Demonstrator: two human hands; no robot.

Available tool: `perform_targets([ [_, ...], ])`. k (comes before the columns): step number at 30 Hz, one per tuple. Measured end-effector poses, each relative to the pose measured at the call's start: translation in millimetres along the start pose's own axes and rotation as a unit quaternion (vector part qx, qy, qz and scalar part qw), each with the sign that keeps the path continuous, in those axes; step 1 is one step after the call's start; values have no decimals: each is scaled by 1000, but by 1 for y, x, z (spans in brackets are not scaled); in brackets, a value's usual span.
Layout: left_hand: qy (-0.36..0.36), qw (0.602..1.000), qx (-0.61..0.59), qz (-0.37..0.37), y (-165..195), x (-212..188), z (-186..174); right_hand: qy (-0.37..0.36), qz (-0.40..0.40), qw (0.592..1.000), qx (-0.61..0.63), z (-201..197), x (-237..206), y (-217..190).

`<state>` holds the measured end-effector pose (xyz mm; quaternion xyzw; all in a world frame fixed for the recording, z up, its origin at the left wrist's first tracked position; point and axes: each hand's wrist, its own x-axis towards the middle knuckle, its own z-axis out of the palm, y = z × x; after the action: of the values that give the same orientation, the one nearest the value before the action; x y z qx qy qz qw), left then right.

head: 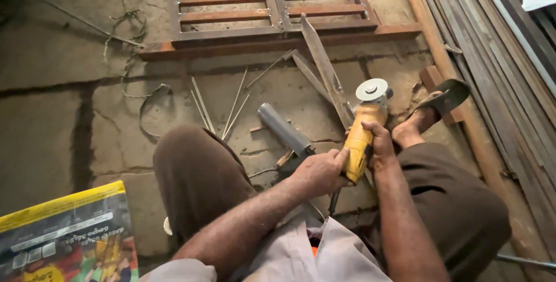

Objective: The person sits on the ground holding a metal pipe against a wooden support and uses an angle grinder to grind the pipe's end, producing sparks. They reposition the pipe and grind other sections, then set the grinder down and handle the pipe.

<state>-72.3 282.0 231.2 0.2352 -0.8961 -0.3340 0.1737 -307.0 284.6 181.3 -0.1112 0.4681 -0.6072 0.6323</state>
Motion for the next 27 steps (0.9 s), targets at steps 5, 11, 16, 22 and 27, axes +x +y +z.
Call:
perform_targets([
  [5,-25,997,65,44,9,-8,-12,9,9,1000,-12,7,-16,5],
  [11,-7,993,73,97,25,-21,-13,12,0,1000,-28,18,-34,7],
  [16,13,991,83,103,32,-41,-13,30,-24,998,-45,36,-56,4],
  [22,19,992,8,121,48,-68,-35,35,-191,971,-141,71,-107,10],
  [27,-64,979,-191,-36,74,-80,-40,-35,-113,986,-116,104,-170,11],
])
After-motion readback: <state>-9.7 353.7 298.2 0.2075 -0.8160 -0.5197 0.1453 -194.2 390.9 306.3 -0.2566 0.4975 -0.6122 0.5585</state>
